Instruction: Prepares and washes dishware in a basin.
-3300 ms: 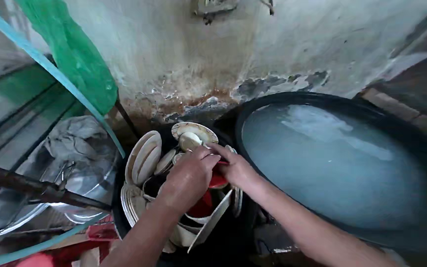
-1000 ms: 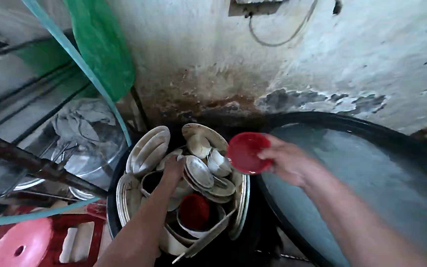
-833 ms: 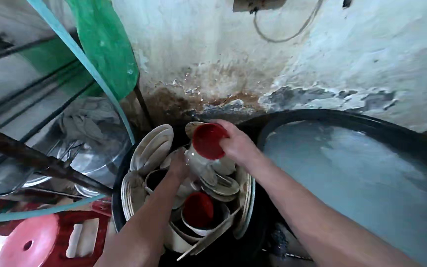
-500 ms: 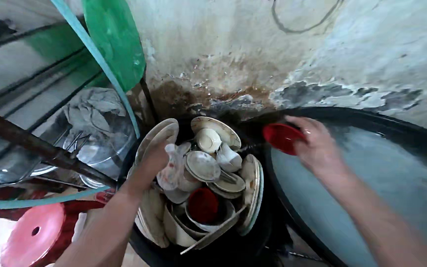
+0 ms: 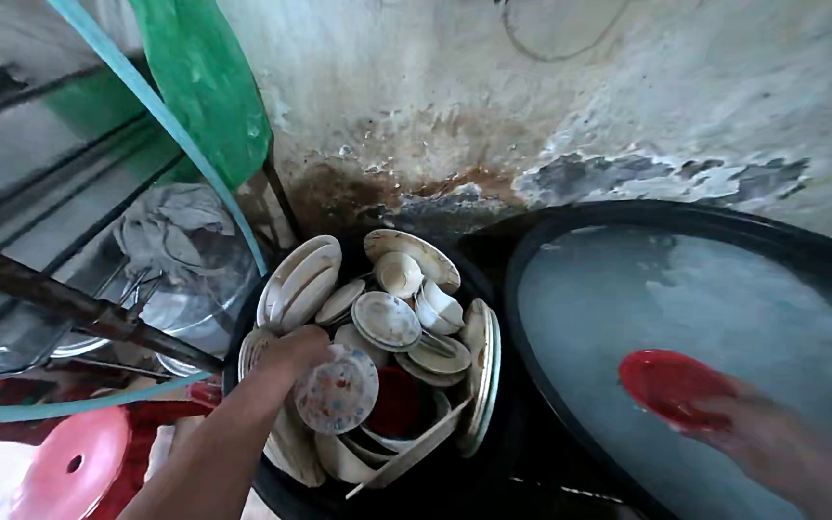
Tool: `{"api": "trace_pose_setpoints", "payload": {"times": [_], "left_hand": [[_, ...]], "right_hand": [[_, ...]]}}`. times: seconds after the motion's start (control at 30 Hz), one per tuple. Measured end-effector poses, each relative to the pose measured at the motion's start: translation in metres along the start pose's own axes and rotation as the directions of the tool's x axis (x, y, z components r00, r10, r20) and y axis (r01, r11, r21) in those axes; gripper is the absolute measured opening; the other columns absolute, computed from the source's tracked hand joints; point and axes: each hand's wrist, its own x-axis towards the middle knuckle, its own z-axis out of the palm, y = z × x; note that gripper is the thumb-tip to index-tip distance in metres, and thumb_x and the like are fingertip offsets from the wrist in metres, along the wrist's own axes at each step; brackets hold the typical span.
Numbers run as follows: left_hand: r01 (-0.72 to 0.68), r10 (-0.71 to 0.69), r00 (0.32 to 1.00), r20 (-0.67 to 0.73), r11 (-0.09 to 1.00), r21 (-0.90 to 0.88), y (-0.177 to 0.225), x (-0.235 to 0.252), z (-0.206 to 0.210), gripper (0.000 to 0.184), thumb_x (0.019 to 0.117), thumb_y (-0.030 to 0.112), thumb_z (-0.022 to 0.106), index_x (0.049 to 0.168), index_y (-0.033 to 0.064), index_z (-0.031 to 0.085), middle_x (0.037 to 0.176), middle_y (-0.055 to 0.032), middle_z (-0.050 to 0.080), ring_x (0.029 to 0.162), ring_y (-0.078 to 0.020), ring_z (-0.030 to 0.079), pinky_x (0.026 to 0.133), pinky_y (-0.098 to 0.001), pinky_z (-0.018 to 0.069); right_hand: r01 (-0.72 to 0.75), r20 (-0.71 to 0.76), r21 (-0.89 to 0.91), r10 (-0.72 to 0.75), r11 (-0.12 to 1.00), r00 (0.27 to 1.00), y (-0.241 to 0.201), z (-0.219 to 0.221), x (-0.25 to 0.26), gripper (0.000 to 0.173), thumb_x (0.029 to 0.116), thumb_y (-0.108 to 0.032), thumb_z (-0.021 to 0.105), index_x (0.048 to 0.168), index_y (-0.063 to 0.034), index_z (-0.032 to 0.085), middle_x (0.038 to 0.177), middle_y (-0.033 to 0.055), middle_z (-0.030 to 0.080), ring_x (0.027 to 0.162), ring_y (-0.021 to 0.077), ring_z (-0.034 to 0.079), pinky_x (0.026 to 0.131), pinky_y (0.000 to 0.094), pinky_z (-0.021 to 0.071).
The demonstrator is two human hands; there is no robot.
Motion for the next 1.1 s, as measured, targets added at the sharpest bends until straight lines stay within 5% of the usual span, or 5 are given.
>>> {"api": "trace_pose_setpoints", "payload": {"times": [0.33,0.5,0.83,0.97,1.1], "left_hand": [[0.058,-0.219,0.928,-0.302,0.884,-0.464,0.071,0.028,-0.012,0.062,0.1058,0.044,0.052,0.137,-0.0102,0.054,0.14,-0.0311,0.054,0.133,-0.0443,0.052,0.11,-0.0595,0.0422],[-0.155,-0.232,0.937,-0.261,0.395,-0.906,0.089,0.026,0.001,0.051,0.1053,0.027,0.056,0.142,-0.0063,0.046,0.13,-0.0305,0.058,0.116,-0.0427,0.06,0.096,-0.0578,0.0504],[-0.217,-0.15,0.904,-0.4,0.644,-0.734,0.087,0.011,-0.016,0.042,0.1002,0.018,0.064,0.132,-0.0072,0.052,0.119,-0.0273,0.063,0.106,-0.0376,0.064,0.091,-0.053,0.0535],[-0.27,-0.191,0.871,-0.452,0.585,-0.765,0.057,-0.015,-0.031,0.038,0.1029,0.019,0.061,0.136,0.0007,0.056,0.127,-0.0253,0.062,0.116,-0.0386,0.061,0.098,-0.0586,0.0492],[-0.303,-0.175,0.817,-0.549,0.68,-0.668,0.016,-0.025,-0.048,0.036,0.0999,0.009,0.062,0.135,0.0051,0.057,0.128,-0.0194,0.063,0.114,-0.0328,0.064,0.096,-0.0554,0.0524]], "right_hand": [[0.223,0.198,0.136,-0.247,0.965,0.949,-0.103,0.034,-0.059,0.044,0.0994,-0.001,0.043,0.142,-0.0142,0.047,0.108,0.0068,0.065,0.083,0.0145,0.069,0.064,0.032,0.0595],[0.411,0.348,-0.032,-0.375,0.911,0.859,-0.145,0.116,-0.1,0.048,0.1012,0.005,0.045,0.145,-0.0136,0.049,0.127,0.0128,0.062,0.104,0.0222,0.066,0.084,0.0419,0.0572],[0.955,0.503,-0.241,-0.818,0.176,0.277,-0.16,0.225,-0.117,0.053,0.093,0.006,0.059,0.143,-0.0107,0.058,0.142,0.0234,0.055,0.131,0.0439,0.053,0.104,0.0613,0.0476],[0.91,0.379,-0.368,-0.863,0.191,0.335,-0.149,0.166,-0.082,0.051,0.0938,0.004,0.056,0.144,-0.0066,0.057,0.142,0.028,0.054,0.132,0.0483,0.052,0.105,0.0658,0.0439],[0.732,0.213,-0.558,-0.785,0.391,0.581,-0.097,0.078,-0.021,0.053,0.0955,0.006,0.059,0.147,-0.0065,0.053,0.142,0.0346,0.051,0.13,0.0565,0.049,0.102,0.0743,0.0403]]}}
